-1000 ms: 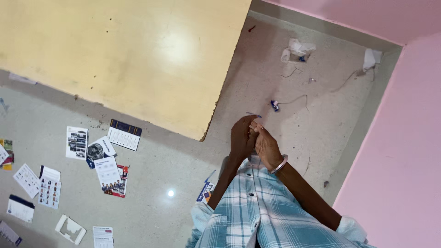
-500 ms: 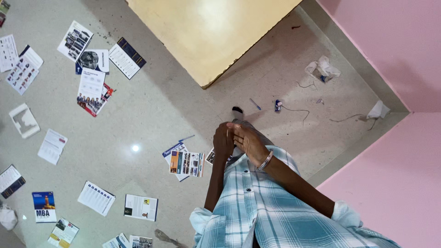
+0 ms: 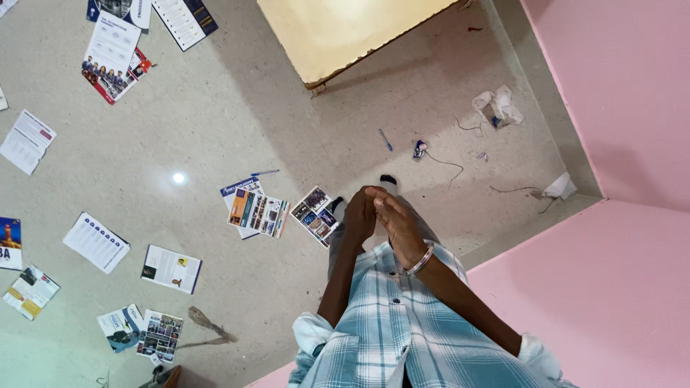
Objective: The person picks up several blue and pink pens from the floor and places them into a clear plastic container labeled 'Sewing Kit' before closing it.
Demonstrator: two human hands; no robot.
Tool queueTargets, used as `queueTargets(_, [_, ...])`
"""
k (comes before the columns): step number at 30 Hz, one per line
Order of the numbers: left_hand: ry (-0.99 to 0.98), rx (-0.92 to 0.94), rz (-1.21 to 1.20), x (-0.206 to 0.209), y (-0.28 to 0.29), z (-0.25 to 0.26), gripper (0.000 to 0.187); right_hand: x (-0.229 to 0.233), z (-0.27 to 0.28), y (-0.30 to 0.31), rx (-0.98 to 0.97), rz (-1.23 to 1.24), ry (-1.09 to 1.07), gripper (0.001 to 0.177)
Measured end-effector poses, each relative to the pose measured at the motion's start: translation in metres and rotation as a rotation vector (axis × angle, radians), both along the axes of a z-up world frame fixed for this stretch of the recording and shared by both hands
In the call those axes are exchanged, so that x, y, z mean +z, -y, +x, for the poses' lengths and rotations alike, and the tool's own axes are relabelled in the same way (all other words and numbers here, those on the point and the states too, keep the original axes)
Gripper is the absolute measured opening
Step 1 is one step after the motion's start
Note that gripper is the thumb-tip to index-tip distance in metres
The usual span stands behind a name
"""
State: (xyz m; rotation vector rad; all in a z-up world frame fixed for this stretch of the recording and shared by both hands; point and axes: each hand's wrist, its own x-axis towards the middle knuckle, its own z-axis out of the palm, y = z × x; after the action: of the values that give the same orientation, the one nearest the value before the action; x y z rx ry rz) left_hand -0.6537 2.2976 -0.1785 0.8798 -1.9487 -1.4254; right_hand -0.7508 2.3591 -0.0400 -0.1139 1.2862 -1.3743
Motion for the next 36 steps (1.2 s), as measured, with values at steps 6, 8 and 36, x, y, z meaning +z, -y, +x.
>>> queueTargets(6, [0.051, 0.013, 0.100, -0.018, -0.033, -0.027, 0.027, -0.023, -0.035, -0.025, 0.046, 0.056, 0.071, 0.054])
queueTargets(8, [0.171, 0.037, 0.283, -0.033, -0.053, -0.045, 0.030, -0.043, -0.057, -0.043, 0.073, 0.111, 0.097, 0.055])
queueTargets(36, [0.308, 0.433, 0.780, -0.330, -0.124, -0.115, 0.055, -0.643, -0.208, -0.023, 0.390, 0.435, -0.389, 0.016])
